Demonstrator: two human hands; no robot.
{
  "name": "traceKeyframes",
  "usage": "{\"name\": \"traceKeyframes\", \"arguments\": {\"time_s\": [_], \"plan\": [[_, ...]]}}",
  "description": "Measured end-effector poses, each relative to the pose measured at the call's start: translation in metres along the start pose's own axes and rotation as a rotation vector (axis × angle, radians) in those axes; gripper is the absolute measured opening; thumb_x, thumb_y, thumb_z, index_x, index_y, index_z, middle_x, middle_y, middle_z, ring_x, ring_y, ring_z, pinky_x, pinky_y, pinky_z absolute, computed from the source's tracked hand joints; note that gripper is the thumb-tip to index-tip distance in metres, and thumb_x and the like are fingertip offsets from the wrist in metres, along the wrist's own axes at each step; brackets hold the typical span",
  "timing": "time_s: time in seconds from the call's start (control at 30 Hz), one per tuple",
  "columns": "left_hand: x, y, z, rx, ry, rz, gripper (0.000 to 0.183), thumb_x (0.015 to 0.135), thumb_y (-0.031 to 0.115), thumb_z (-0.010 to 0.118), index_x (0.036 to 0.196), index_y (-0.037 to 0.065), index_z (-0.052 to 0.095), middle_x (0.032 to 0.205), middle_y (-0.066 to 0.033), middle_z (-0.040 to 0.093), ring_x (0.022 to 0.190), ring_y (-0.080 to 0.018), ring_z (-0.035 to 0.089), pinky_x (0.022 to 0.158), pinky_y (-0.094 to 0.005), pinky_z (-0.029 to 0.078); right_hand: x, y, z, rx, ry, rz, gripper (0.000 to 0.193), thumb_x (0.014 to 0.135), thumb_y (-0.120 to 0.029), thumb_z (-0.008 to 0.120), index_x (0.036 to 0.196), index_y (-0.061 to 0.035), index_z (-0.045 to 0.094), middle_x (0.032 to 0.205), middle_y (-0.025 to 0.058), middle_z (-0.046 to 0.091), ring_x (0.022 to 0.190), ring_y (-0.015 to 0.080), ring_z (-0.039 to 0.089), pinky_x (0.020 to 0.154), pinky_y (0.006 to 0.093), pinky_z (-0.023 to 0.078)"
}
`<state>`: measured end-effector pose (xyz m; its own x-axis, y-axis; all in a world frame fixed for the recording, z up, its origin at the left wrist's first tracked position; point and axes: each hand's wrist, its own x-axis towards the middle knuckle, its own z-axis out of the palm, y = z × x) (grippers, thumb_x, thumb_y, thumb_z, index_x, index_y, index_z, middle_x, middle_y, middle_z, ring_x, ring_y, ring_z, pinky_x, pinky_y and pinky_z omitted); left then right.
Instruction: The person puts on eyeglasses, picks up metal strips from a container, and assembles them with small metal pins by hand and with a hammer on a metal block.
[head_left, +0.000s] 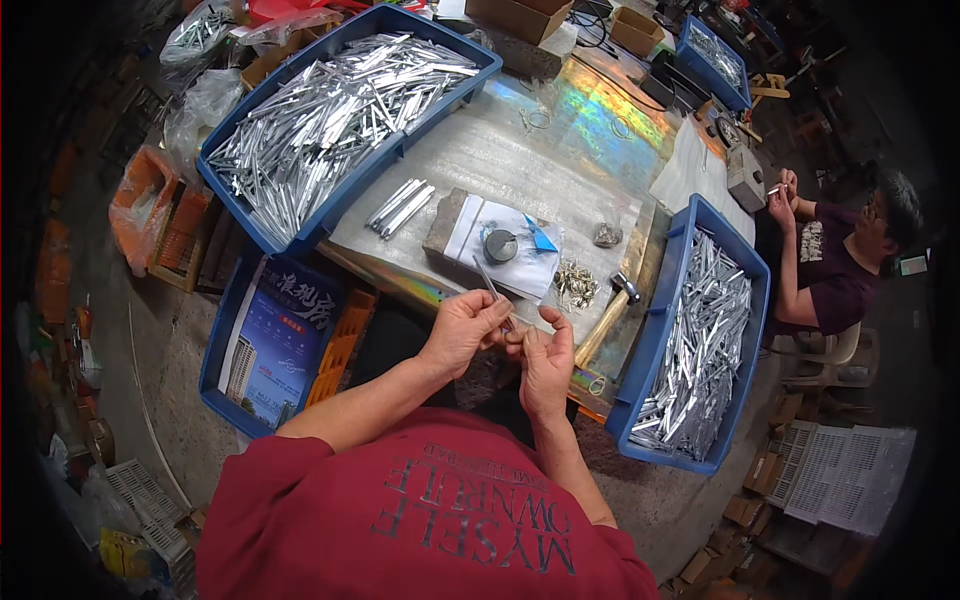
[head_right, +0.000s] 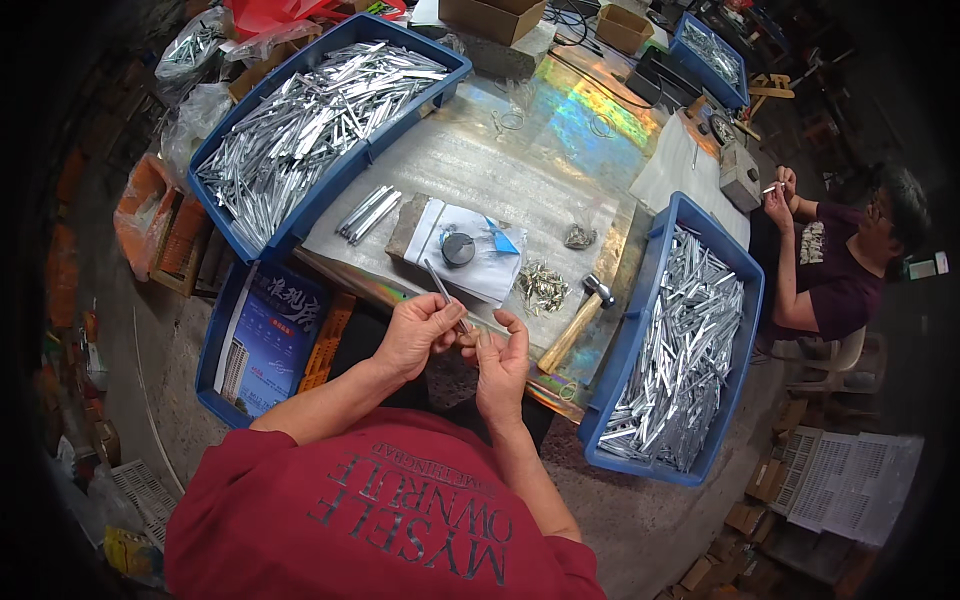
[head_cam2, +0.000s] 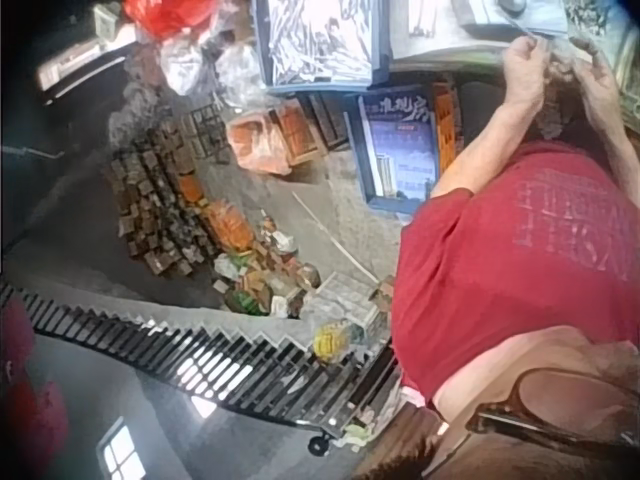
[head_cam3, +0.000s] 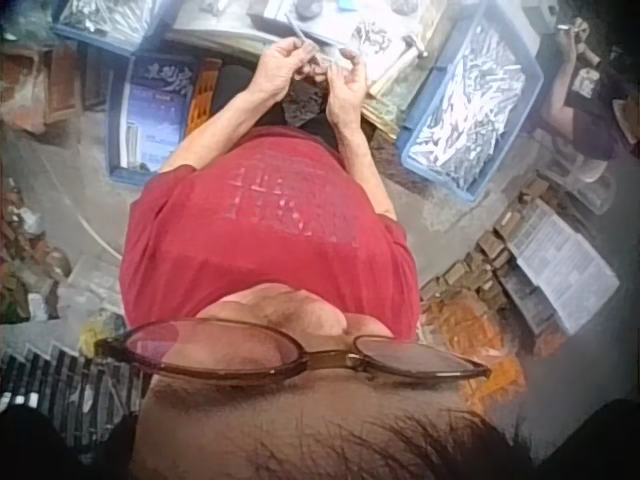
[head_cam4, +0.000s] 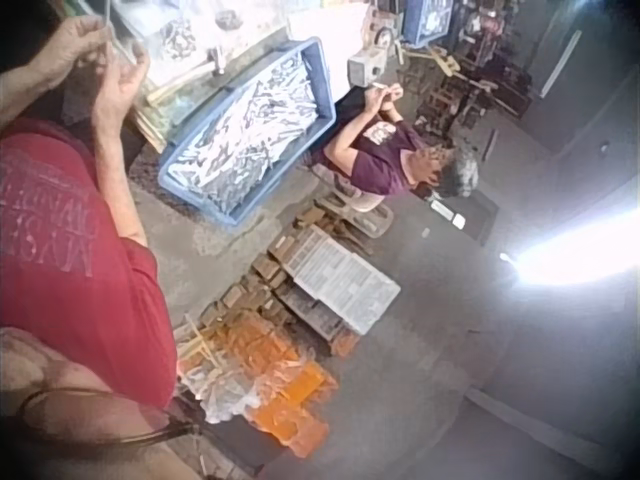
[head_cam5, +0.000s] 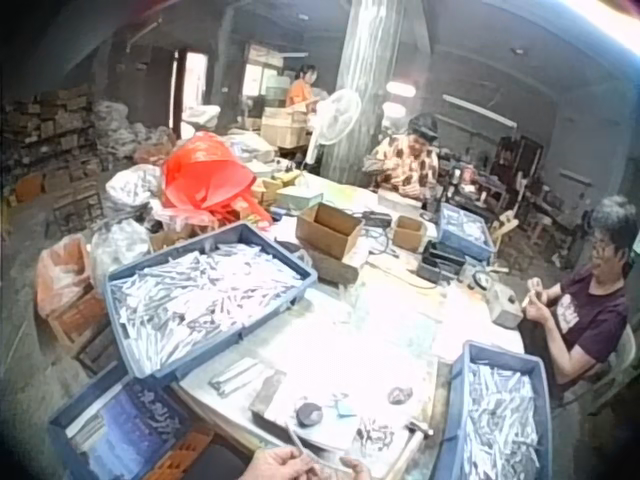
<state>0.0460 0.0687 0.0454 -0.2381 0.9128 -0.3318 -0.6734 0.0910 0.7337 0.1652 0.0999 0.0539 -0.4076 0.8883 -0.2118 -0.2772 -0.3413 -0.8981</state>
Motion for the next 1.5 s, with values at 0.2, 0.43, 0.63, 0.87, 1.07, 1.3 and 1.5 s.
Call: {"name": "traceKeyframes", "arguments": {"time_s": [0.2, 0.43, 0.63, 0.87, 1.07, 1.3, 1.5], "plan": [[0.025, 0.017, -0.013, 0.177, 0.065, 0.239, 0.016, 0.081, 0.018, 0.055, 0.075, 0.003, 0.054, 0.066, -0.0022, 0.057, 0.049, -0.0026, 0.043, 0.042, -0.0144, 0.032, -0.003, 0.005, -0.010, -0.036, -0.001, 0.029, 0.031, 0.084, -0.010, 0.047, 0.111, -0.0015, 0.033, 0.075, 0.0054, 0.055, 0.062, 0.0075, 0.049, 0.058, 0.0181, 0.039], [0.056, 0.040, -0.009, 0.356, 0.127, 0.459, 0.015, 0.080, 0.015, 0.056, 0.073, 0.002, 0.057, 0.065, 0.0011, 0.056, 0.051, -0.0012, 0.039, 0.045, -0.0155, 0.031, -0.007, 0.005, -0.013, -0.056, 0.018, 0.027, 0.028, 0.084, -0.010, 0.048, 0.108, -0.0007, 0.037, 0.073, 0.0052, 0.055, 0.061, 0.0071, 0.048, 0.057, 0.0182, 0.039], [0.060, 0.036, -0.006, 0.620, 0.181, 0.574, 0.012, 0.078, 0.012, 0.057, 0.077, 0.000, 0.059, 0.064, -0.0004, 0.057, 0.057, -0.0028, 0.045, 0.053, -0.0180, 0.038, -0.008, 0.008, -0.017, -0.062, 0.023, 0.026, 0.026, 0.084, -0.010, 0.047, 0.106, -0.0009, 0.038, 0.072, 0.0054, 0.055, 0.061, 0.0072, 0.047, 0.057, 0.0182, 0.039], [0.060, 0.036, -0.005, 0.691, 0.203, 0.597, 0.013, 0.077, 0.012, 0.057, 0.078, -0.001, 0.059, 0.063, -0.0043, 0.058, 0.059, -0.0046, 0.050, 0.055, -0.0208, 0.041, -0.008, 0.009, -0.018, -0.056, 0.025, 0.044, 0.025, 0.083, -0.008, 0.046, 0.106, -0.0004, 0.039, 0.072, 0.0062, 0.055, 0.062, 0.0077, 0.047, 0.058, 0.0185, 0.039], [0.061, 0.036, -0.006, 0.738, 0.164, 0.676, 0.011, 0.078, 0.011, 0.056, 0.078, 0.000, 0.059, 0.061, -0.0067, 0.056, 0.056, -0.0071, 0.050, 0.053, -0.0228, 0.040, -0.008, 0.009, -0.020, -0.081, 0.022, 0.036, 0.024, 0.083, -0.008, 0.046, 0.105, 0.0003, 0.040, 0.073, 0.0060, 0.054, 0.063, 0.0077, 0.048, 0.058, 0.0186, 0.039], [0.065, 0.044, -0.008, 1.076, 0.009, 0.975, 0.011, 0.073, 0.012, 0.059, 0.077, 0.003, 0.056, 0.065, -0.0122, 0.055, 0.059, -0.0254, 0.055, 0.053, -0.0316, 0.042, 0.016, -0.015, -0.016, -0.231, 0.010, -0.135, 0.017, 0.082, -0.008, 0.047, 0.096, 0.0007, 0.048, 0.073, 0.0036, 0.053, 0.060, 0.0071, 0.045, 0.055, 0.0183, 0.037], [0.068, 0.043, -0.007, 1.109, -0.048, 1.074, 0.009, 0.072, 0.012, 0.059, 0.075, 0.004, 0.055, 0.065, -0.0121, 0.054, 0.062, -0.0285, 0.055, 0.054, -0.0349, 0.042, 0.068, -0.054, 0.018, -0.811, -0.108, -0.499, 0.021, 0.079, -0.009, 0.052, 0.099, -0.0007, 0.052, 0.077, 0.0099, 0.054, 0.067, 0.0171, 0.053, 0.061, 0.0272, 0.043]]}}
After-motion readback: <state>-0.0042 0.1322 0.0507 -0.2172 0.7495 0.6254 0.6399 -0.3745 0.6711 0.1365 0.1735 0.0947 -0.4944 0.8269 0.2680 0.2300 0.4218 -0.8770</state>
